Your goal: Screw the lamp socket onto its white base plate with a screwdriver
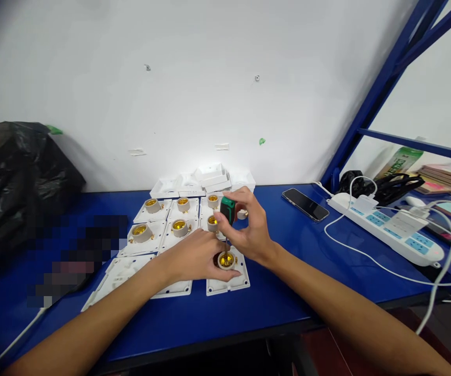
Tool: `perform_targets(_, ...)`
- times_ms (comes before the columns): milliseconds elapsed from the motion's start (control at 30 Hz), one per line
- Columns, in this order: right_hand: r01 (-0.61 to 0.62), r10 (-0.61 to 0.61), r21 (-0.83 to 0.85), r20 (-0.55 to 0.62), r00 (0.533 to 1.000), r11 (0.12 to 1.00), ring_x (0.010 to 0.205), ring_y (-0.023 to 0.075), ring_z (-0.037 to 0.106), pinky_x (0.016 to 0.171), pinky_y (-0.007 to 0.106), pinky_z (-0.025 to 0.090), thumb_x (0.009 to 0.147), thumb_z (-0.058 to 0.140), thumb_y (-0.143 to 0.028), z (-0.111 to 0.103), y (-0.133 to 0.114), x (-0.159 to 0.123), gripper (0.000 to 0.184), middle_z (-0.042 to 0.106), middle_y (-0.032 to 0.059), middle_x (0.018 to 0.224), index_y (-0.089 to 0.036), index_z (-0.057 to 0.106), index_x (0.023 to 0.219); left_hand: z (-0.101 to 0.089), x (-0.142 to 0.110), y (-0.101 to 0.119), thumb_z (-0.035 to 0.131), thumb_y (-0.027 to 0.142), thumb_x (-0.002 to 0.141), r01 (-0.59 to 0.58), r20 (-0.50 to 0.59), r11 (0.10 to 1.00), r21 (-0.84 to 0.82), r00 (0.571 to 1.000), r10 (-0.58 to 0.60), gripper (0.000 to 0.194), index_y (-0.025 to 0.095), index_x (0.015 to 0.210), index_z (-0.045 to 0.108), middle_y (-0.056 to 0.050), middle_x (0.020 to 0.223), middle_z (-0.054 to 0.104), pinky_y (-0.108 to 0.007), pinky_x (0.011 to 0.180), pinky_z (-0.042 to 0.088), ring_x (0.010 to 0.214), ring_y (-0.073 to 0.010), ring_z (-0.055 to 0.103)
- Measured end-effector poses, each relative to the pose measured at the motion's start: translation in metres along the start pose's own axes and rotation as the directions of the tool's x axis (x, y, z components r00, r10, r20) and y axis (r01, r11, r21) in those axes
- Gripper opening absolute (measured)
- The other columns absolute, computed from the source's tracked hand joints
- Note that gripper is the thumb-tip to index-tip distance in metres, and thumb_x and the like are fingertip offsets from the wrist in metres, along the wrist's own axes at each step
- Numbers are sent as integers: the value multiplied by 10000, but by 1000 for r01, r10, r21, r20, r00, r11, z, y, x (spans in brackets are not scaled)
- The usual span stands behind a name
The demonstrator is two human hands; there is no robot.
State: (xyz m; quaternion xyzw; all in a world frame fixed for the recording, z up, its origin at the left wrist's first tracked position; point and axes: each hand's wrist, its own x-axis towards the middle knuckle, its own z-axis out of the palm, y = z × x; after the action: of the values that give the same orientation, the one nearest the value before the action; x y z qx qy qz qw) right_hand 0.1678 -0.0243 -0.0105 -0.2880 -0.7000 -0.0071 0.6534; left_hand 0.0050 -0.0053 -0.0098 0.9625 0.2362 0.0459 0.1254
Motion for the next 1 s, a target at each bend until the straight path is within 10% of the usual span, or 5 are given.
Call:
perform_targets(300,-57,43,144,99,994,988,950,205,692,668,358,598,965,555,-159,-10,-12,-15,465,653,75,1166,-270,544,1416,4,3,-7,681,734,807,-18,11,994,-111,1000,20,565,182,685,675,8,602,605,-271,499,276,524,-131,503)
perform_targets(800,-111,102,100,95,990,989,741,147,527,542,279,494,910,694,-235,-12,-7,-5,364,551,-3,911,-346,583,1238,6,-1,-16,740,745,716,-23,2,973,-228,1000,24,617,200,592,476,56,516,472,-284,477,229,467,-101,386)
perform_targets(1000,-126,119,82,82,989,989,763,142,573,586,302,511,939,635,-209,-14,-1,-9,358,583,11,1005,-334,575,1269,-3,-6,-18,202,485,1081,-69,-301,936,-344,953,-41,566,204,647,434,22,579,453,-286,568,345,538,-112,431)
